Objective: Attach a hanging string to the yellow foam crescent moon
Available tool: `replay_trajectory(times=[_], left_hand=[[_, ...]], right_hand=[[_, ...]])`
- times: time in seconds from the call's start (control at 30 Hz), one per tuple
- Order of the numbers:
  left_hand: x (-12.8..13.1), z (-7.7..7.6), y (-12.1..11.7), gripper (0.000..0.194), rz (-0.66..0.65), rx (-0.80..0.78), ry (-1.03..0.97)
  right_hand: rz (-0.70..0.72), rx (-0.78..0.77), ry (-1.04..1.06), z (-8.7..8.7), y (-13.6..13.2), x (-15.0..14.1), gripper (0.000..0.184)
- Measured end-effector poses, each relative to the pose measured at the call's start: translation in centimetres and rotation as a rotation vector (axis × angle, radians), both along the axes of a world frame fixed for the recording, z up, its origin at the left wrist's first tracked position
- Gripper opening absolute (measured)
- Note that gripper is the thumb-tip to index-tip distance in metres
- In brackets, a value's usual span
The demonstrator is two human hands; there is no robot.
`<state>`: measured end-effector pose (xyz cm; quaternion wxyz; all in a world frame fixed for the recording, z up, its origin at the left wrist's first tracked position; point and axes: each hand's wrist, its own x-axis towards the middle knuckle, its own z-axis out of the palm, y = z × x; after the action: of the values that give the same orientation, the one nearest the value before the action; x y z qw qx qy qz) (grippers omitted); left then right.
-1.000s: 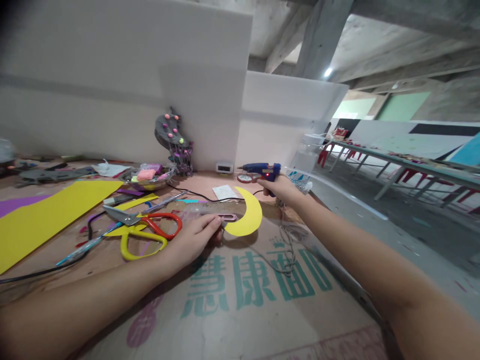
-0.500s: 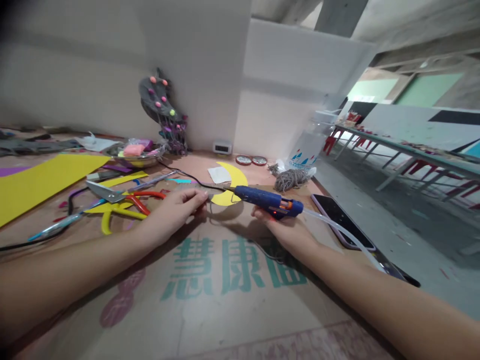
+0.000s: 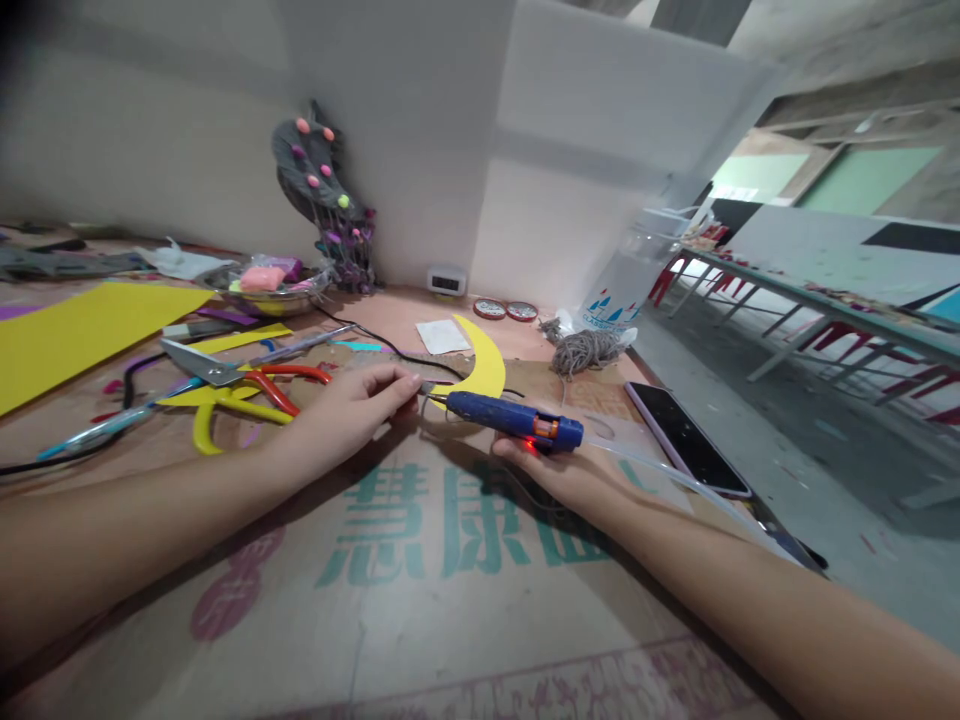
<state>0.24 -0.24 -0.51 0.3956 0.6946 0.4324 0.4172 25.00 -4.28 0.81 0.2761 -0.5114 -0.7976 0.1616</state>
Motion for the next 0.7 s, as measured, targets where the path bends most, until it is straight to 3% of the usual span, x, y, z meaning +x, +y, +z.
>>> replay_trajectory(times=[0.17,0.5,0.7], left_hand=[[0.1,0.6,-0.4,0.03,0.018,-0.021,0.049],[0.0,0.3,-0.4,0.032,0.023,0.042,0.045],[0.1,0.5,-0.6,0.031,0.051,0.026,0.003]], right_hand=[[-0.063,-0.011,-0.027,-0.2,0.2,0.1,0.031],[-0.182,-0.042,0.015,0.3,-0.2,-0.7,0.024],[-0.159,-0.038,0.031,0.4,-0.1,-0.9,0.022]])
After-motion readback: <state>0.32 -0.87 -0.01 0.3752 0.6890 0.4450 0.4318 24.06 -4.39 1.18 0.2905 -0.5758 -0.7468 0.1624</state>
